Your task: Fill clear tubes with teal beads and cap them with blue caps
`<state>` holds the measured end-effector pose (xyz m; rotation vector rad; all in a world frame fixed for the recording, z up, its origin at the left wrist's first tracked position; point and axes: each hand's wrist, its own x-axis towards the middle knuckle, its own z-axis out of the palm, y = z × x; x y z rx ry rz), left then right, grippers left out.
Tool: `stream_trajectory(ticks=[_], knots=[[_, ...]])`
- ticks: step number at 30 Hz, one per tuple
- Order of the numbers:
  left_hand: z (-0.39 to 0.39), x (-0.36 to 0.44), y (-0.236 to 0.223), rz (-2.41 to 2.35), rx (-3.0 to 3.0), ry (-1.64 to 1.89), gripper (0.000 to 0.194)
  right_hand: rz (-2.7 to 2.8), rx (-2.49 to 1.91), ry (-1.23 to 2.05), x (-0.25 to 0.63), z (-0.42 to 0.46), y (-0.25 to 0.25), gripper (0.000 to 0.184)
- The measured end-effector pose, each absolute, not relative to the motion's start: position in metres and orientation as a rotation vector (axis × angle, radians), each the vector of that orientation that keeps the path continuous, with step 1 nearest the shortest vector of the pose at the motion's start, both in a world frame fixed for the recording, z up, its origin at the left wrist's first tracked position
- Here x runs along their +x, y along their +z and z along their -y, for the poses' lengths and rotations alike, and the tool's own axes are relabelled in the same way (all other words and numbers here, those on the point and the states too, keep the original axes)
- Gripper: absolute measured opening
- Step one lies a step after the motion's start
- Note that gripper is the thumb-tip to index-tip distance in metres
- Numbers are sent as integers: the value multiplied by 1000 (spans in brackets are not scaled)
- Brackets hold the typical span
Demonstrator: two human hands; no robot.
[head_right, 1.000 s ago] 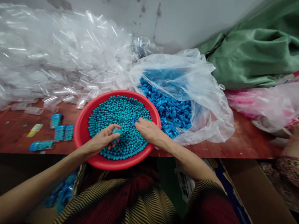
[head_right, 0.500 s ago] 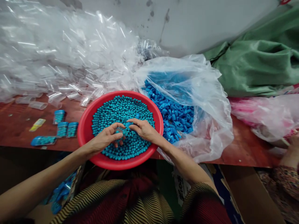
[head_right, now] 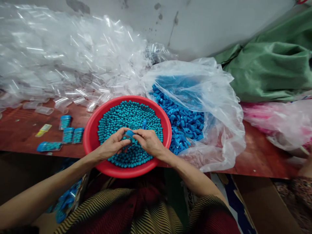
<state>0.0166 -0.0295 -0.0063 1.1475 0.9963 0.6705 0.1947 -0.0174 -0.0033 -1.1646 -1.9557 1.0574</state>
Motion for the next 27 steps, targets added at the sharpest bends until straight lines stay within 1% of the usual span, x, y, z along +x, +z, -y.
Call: stream_trajectory(ticks=[2, 6, 9, 11, 13, 18, 19, 21, 25, 27], knots=[[29, 18, -7, -991, 1156, 696, 35, 1941, -1168, 949, 190, 23, -4, 23], [30, 18, -9, -967, 1170, 722, 47, 1879, -1234, 909, 184, 30, -8, 26], [32, 17, -9, -972, 1183, 750, 50, 1914, -1212, 752, 183, 33, -10, 26], [32, 17, -8, -975, 1163, 767, 49, 1966, -1173, 682, 184, 34, -10, 28], [32, 17, -7, -965, 1127, 774, 48, 2007, -1163, 700, 185, 34, -9, 30], [32, 16, -5, -941, 1055, 779, 45, 1901, -1227, 994, 186, 32, -7, 29], [32, 15, -6, -941, 1057, 781, 45, 1895, -1225, 1013, 185, 32, -8, 29], [33, 15, -7, -948, 1074, 791, 42, 1943, -1201, 936, 184, 35, -11, 29], [32, 15, -10, -963, 1120, 829, 31, 2138, -1091, 646, 182, 38, -19, 34], [30, 15, -9, -987, 1112, 855, 30, 2192, -1037, 630, 184, 33, -18, 37]])
